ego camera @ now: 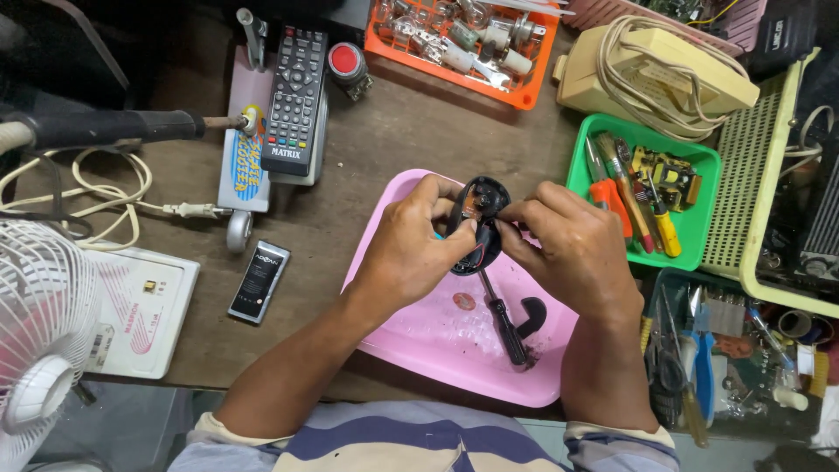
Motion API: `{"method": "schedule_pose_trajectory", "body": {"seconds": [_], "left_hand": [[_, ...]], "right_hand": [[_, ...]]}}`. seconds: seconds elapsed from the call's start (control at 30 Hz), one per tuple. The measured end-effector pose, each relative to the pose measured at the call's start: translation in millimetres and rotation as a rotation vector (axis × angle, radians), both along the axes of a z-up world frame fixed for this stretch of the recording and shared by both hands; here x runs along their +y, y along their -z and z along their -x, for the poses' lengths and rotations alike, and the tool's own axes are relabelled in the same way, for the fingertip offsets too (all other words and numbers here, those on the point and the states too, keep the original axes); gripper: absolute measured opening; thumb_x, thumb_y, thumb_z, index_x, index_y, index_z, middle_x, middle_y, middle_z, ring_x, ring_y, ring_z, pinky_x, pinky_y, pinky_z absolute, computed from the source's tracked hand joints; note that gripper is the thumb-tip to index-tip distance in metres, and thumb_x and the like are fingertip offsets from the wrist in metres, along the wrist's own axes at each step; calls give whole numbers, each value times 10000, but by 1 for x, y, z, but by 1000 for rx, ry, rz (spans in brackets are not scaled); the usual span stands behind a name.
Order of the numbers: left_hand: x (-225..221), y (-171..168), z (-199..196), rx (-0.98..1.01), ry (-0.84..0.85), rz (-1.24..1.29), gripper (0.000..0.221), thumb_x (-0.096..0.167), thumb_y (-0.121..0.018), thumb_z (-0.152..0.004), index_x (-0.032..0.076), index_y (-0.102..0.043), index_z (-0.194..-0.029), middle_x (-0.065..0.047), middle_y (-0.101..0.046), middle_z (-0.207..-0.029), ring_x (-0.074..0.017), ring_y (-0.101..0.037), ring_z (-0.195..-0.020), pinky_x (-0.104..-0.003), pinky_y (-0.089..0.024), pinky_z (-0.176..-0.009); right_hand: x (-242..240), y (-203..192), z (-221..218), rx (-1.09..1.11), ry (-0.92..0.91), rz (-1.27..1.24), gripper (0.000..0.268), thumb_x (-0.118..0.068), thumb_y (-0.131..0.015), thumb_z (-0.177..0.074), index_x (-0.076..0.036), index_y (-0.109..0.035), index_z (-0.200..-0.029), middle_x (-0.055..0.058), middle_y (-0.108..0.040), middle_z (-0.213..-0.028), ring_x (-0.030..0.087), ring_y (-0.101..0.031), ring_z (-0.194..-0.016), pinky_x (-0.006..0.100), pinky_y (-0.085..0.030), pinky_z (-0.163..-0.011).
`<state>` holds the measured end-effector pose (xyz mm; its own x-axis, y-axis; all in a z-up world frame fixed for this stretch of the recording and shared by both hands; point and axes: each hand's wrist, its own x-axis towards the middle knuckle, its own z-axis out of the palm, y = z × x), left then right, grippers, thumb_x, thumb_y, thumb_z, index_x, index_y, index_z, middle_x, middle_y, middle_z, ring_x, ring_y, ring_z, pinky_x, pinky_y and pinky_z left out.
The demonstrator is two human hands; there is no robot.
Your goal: Disassembling a computer mouse to inspect the internal circuitry and components.
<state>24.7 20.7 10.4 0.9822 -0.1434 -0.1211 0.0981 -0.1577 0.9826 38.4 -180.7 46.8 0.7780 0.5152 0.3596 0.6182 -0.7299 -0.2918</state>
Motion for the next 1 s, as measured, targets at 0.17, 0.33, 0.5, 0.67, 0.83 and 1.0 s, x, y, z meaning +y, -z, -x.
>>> {"method": "schedule_pose_trajectory", "body": {"seconds": [0.17,0.33,0.5,0.67,0.83,1.0], "left_hand": [[0,2,1,1,-5,-12,261,191,-719,-831,71,-649,-1053,-37,-766,-759,-151,-643,-683,-302,-568,-657],[0,3,0,-3,-9,-23,258,185,-716,-824,73,-652,-1048,-36,-761,-750,-149,-624,-666,-299,-558,-644],[-2,4,1,-27,-12,-19,238,164,-719,-827,58,-661,-1032,-54,-765,-734,-160,-642,-651,-300,-562,-637],[-1,5,0,-36,-15,-10,234,157,-719,-831,48,-663,-1030,-70,-771,-745,-182,-674,-660,-317,-574,-647],[0,7,-1,-45,-30,-12,248,156,-720,-826,38,-658,-1035,-83,-770,-754,-187,-679,-663,-323,-577,-654],[-1,7,0,-37,-34,51,272,140,-705,-844,51,-640,-1093,-93,-782,-824,-186,-728,-749,-319,-613,-693]], "right_hand": [[1,0,-1,-20,-8,8,109,-105,-820,-879,-163,-731,-853,-32,-579,-725,155,-627,-647,269,-503,-538],[1,1,-2,-44,-29,-4,123,-74,-808,-865,-163,-727,-842,-30,-576,-718,157,-620,-635,261,-494,-530],[0,1,-2,-46,-42,-12,127,-65,-803,-855,-163,-723,-841,-31,-583,-721,160,-617,-634,263,-494,-525],[0,3,-2,-24,-31,-5,110,-90,-810,-867,-172,-737,-859,-31,-596,-731,164,-626,-641,268,-501,-534],[-1,-5,0,38,-17,-26,66,-110,-811,-899,-140,-753,-909,6,-638,-775,187,-663,-681,291,-519,-551],[-18,-14,-1,214,16,-81,108,-69,-789,-909,-91,-784,-1015,59,-699,-818,249,-674,-669,313,-528,-584]]}}
